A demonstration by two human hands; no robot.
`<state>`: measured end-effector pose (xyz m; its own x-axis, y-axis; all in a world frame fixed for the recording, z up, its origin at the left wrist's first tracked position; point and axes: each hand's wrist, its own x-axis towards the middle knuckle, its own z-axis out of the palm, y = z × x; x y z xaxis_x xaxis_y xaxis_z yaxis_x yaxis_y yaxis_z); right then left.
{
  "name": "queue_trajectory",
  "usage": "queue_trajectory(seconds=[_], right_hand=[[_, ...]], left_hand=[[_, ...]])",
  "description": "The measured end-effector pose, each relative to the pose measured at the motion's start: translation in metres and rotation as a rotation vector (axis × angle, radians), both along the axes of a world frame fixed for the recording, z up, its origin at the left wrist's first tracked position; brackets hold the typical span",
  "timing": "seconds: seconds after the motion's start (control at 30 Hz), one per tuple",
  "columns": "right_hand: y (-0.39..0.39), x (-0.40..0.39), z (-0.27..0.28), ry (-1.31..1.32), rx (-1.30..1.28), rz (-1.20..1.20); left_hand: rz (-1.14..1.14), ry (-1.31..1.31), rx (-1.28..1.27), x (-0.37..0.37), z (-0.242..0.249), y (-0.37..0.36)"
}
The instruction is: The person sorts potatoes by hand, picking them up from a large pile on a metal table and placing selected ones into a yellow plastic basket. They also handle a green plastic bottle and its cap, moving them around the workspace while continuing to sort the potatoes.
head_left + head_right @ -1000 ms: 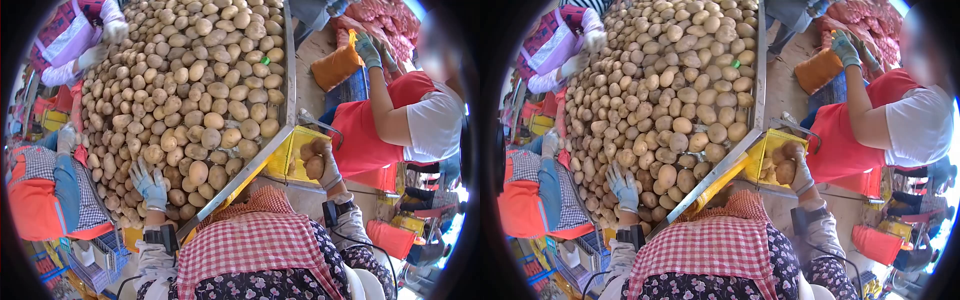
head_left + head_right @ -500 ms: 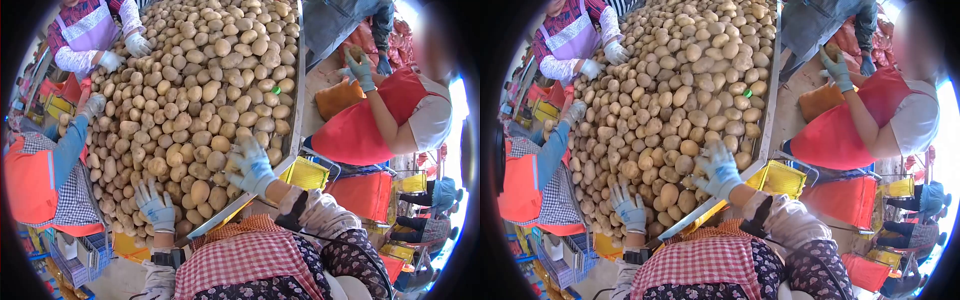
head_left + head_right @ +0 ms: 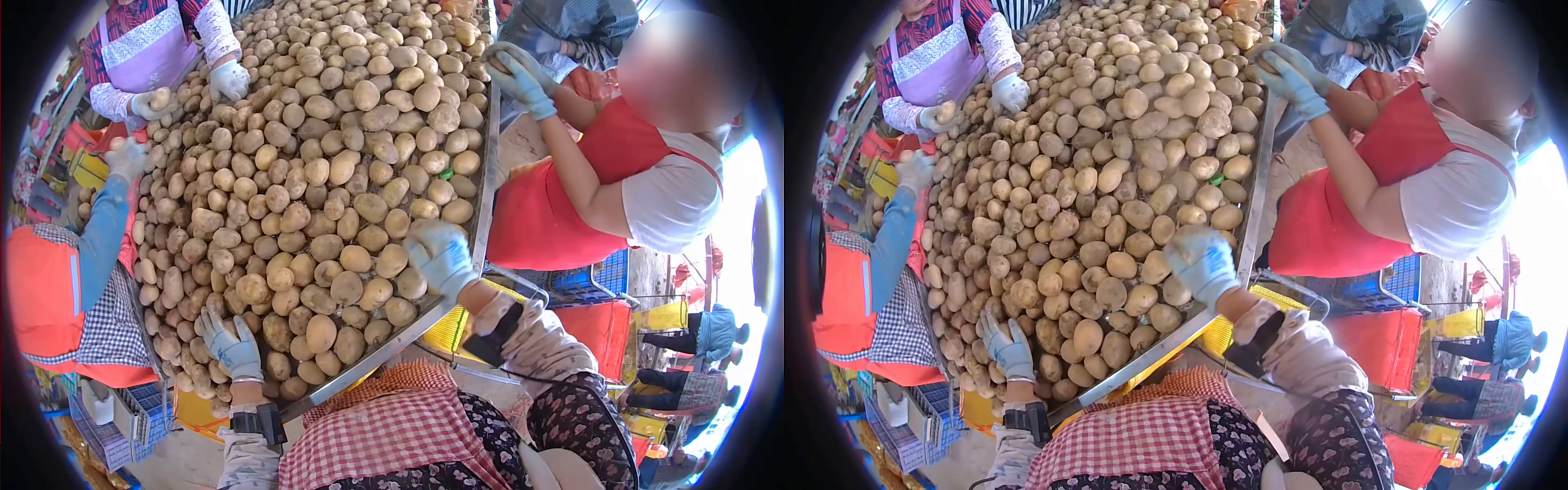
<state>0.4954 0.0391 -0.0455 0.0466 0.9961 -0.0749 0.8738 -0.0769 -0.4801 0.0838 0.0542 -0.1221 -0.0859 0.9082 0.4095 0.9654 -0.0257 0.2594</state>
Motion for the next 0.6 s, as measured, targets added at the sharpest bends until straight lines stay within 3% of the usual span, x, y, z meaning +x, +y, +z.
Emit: queue_trajectory(seconds=[0.03,0.1,0.13,0.2,0.23,0.3,0.37,0.43,0.5,0.57,0.6], right_hand=[[0.003,0.007,0.006,0.078,0.088,-0.190],[0.030,0.043,-0.024,-0.367,0.609,-0.345],[0.032,0.049,-0.034,-0.365,0.607,-0.345],[0.032,0.058,-0.047,-0.805,0.756,-0.326],[0.028,0.060,-0.041,-0.807,0.755,-0.327],[0.017,0.065,-0.019,-0.304,0.104,-0.216],[0.022,0.080,-0.014,-0.290,0.027,-0.188],[0.043,0.092,-0.013,-0.319,0.270,-0.261],[0.073,0.100,-0.007,-0.390,0.234,-0.250],[0.100,0.098,0.004,-0.374,-0.331,-0.330],[0.112,0.102,-0.005,-0.416,-0.417,-0.306]], left_hand=[[-0.018,-0.001,0.008,-0.002,-0.001,0.001],[-0.015,0.040,0.012,-0.002,0.000,0.002],[-0.018,0.077,0.013,-0.001,0.001,0.002],[-0.017,0.040,0.008,0.001,0.004,0.001],[-0.014,-0.002,0.004,0.002,0.004,0.001],[-0.015,-0.001,0.005,-0.001,0.000,0.002],[-0.019,-0.001,0.005,0.002,0.001,0.000],[-0.005,-0.050,-0.025,0.005,0.006,0.000],[-0.008,-0.032,-0.019,0.005,0.006,-0.001],[-0.009,-0.038,-0.015,0.003,0.002,-0.002],[-0.021,-0.013,0.000,0.001,0.000,-0.003]])
